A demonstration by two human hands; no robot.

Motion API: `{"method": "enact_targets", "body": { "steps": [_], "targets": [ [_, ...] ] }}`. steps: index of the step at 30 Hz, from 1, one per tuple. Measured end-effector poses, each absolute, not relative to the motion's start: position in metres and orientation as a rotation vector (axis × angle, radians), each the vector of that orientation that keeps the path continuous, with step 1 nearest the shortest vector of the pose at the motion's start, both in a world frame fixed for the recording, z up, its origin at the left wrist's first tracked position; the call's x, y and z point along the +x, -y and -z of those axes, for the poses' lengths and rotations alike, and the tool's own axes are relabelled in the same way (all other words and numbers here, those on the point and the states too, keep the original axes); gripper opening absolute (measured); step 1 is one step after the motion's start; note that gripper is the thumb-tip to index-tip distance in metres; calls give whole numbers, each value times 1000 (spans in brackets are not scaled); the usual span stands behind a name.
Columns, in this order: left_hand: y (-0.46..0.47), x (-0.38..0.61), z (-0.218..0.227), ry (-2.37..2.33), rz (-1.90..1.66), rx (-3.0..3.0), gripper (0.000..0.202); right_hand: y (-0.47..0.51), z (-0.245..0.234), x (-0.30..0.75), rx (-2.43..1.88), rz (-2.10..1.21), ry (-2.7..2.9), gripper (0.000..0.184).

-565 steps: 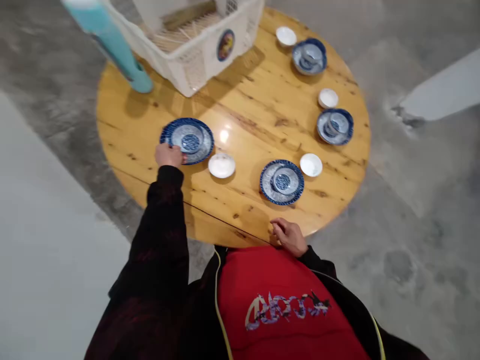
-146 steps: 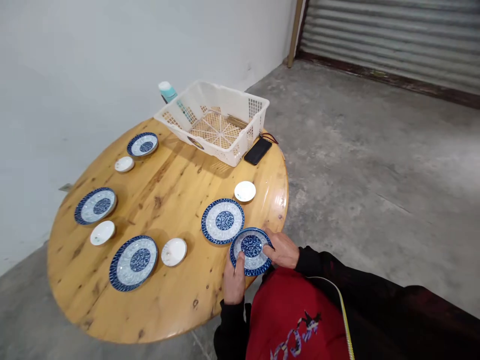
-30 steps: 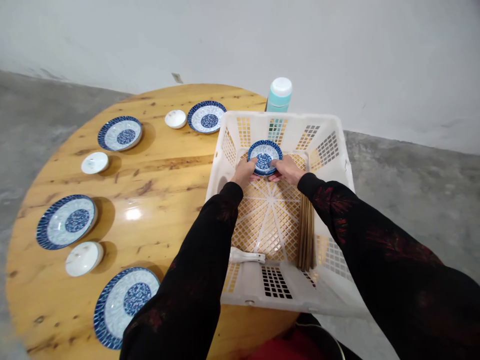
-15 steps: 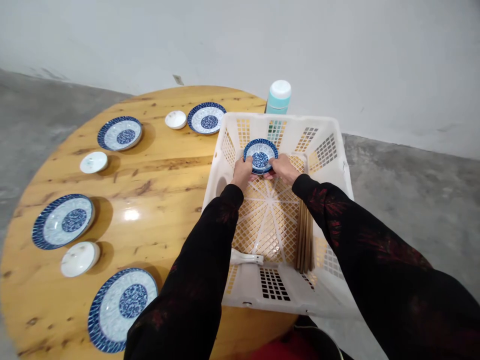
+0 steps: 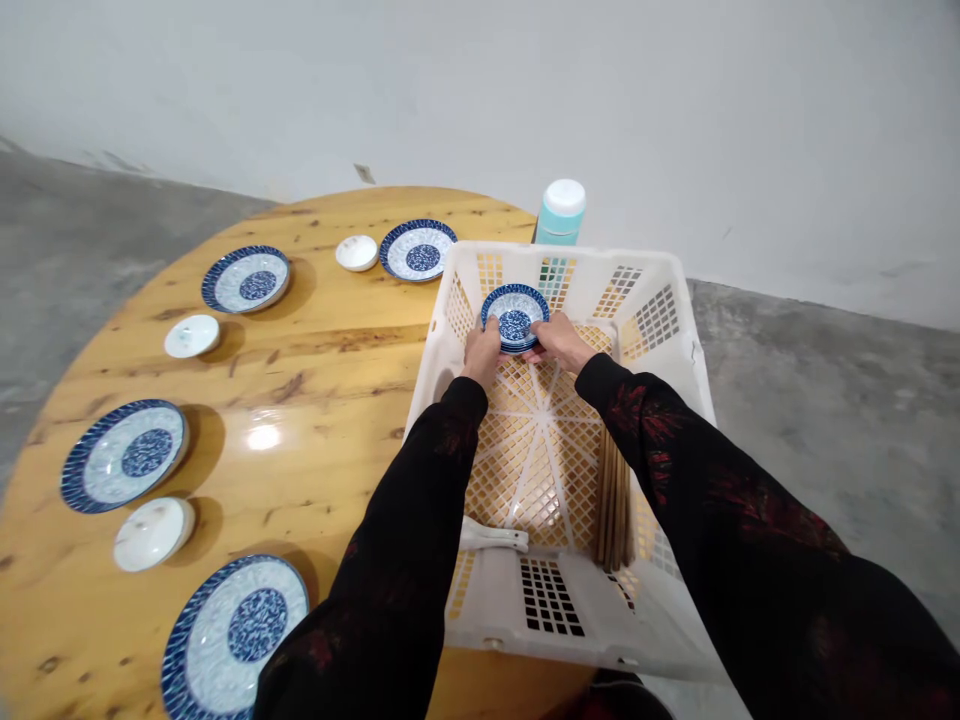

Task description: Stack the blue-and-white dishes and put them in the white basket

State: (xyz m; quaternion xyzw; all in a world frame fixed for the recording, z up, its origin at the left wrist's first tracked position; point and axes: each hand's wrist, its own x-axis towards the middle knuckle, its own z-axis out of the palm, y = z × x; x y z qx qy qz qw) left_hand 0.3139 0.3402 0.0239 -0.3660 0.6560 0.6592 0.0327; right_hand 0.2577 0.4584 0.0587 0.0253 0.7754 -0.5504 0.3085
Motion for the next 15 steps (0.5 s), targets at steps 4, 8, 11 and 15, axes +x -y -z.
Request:
{"method": "enact_targets", "body": {
  "steps": [4, 8, 11, 15],
  "targets": [
    [-347, 319, -32, -2021, -2062, -1240, 56, -463, -60, 261, 48, 1441, -2025, 13],
    [-351, 328, -44, -2016, -2109, -1278, 48, -473, -63, 265, 12, 1339, -2139, 23],
    [-352, 332, -50, -1992, -2122, -1307, 44, -481, -63, 263, -127, 1183, -2445, 33],
    [-354, 337, -56, -1976, -2118, -1321, 39, -486, -59, 256, -259, 1061, -2802, 24]
  ]
}}
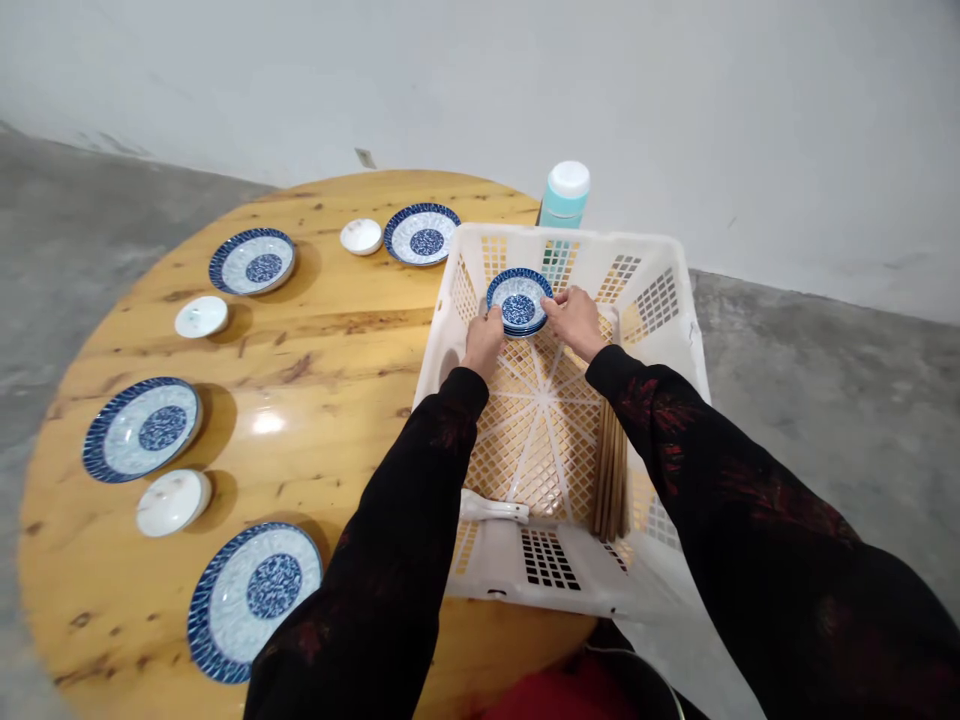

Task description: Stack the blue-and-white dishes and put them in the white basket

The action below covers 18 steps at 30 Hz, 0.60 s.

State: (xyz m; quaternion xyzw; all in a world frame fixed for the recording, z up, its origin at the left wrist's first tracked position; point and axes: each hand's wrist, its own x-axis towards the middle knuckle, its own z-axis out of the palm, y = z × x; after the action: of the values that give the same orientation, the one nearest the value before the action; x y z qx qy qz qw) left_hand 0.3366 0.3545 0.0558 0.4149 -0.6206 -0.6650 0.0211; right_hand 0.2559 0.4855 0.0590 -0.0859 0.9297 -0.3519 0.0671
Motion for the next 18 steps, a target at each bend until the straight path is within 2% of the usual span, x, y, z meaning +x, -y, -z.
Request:
{"method": "enact_targets", "body": {
  "steps": [4, 18],
  "targets": [
    [-357, 342, -60, 1949, 2050, 1298, 35, -483, -54, 250, -311, 1044, -2800, 8],
    [-360, 345, -64, 1899, 2062, 1216, 30, -479, -47, 240, -324, 1109, -2686, 6]
  ]
}}
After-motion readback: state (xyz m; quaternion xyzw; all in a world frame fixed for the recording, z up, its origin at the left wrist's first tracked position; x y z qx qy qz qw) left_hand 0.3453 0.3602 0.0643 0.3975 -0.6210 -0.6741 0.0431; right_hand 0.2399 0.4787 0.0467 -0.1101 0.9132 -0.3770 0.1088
